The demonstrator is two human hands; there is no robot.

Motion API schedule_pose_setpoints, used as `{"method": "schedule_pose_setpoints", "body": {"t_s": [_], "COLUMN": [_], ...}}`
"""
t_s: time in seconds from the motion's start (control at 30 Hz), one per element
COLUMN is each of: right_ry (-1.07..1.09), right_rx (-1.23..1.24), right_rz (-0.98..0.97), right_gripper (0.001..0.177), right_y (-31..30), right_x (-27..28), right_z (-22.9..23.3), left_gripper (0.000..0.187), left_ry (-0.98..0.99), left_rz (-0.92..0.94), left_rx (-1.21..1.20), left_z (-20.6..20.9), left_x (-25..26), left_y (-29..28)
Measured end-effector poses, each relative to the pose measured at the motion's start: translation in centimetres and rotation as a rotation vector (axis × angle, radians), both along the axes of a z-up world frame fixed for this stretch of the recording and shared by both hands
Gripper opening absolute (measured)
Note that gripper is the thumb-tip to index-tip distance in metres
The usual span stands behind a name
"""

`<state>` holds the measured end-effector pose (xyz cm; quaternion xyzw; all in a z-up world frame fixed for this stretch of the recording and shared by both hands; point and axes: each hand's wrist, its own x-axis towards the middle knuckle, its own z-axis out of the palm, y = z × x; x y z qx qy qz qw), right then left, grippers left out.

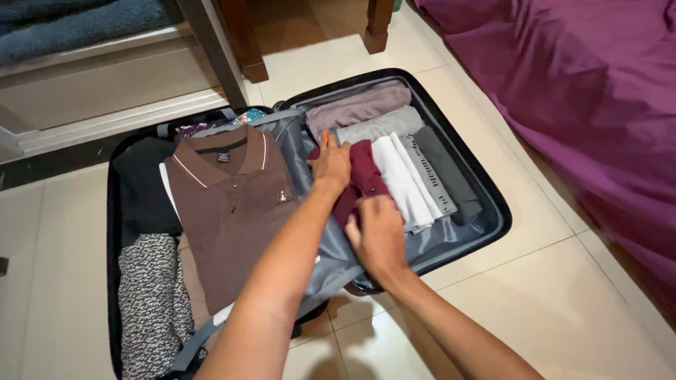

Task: The person folds and places various clothing items and towels into an open suitcase on the floor. They retrieve items from a nearby drawer and wardrobe, arranging shirts, pants, and towels neatly inside the luggage.

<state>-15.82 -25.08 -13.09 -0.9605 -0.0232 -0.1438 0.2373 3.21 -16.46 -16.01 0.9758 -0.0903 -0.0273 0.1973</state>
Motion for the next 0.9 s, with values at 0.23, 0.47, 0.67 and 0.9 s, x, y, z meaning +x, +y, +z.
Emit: {"method": "schedule_pose_setpoints", "body": {"t_s": [0.23, 0.47, 0.67, 0.9], "right_ry": [0.013, 0.41, -0.08, 0.025], "right_rx": [0.23, 0.042, 0.284, 0.19], "right_rz": [0.222, 0.016, 0.016, 0.093], "right_gripper": [0.052, 0.041, 0.068, 0.077], "right_y": [0.9, 1.8, 2.0, 2.4], "right_x": [0.1, -2.7, 1.8, 3.3], "right_z": [-2.1, 0.3, -2.4, -7.8], "left_gripper": [0.038, 0.035, 0.043, 0.046], "left_ry": [0.035, -0.068, -0.025, 0.013], "left_rz": [-0.076, -0.11, -0.073, -0.061], "left_rx": [0.036, 0.12, 0.082, 0.02], "left_z": [-2.9, -3.5, -2.1, -4.0], "left_x": [1.5, 1.5, -1.6, -0.4], "left_y": [0.6, 0.9, -0.6, 0.1]}}
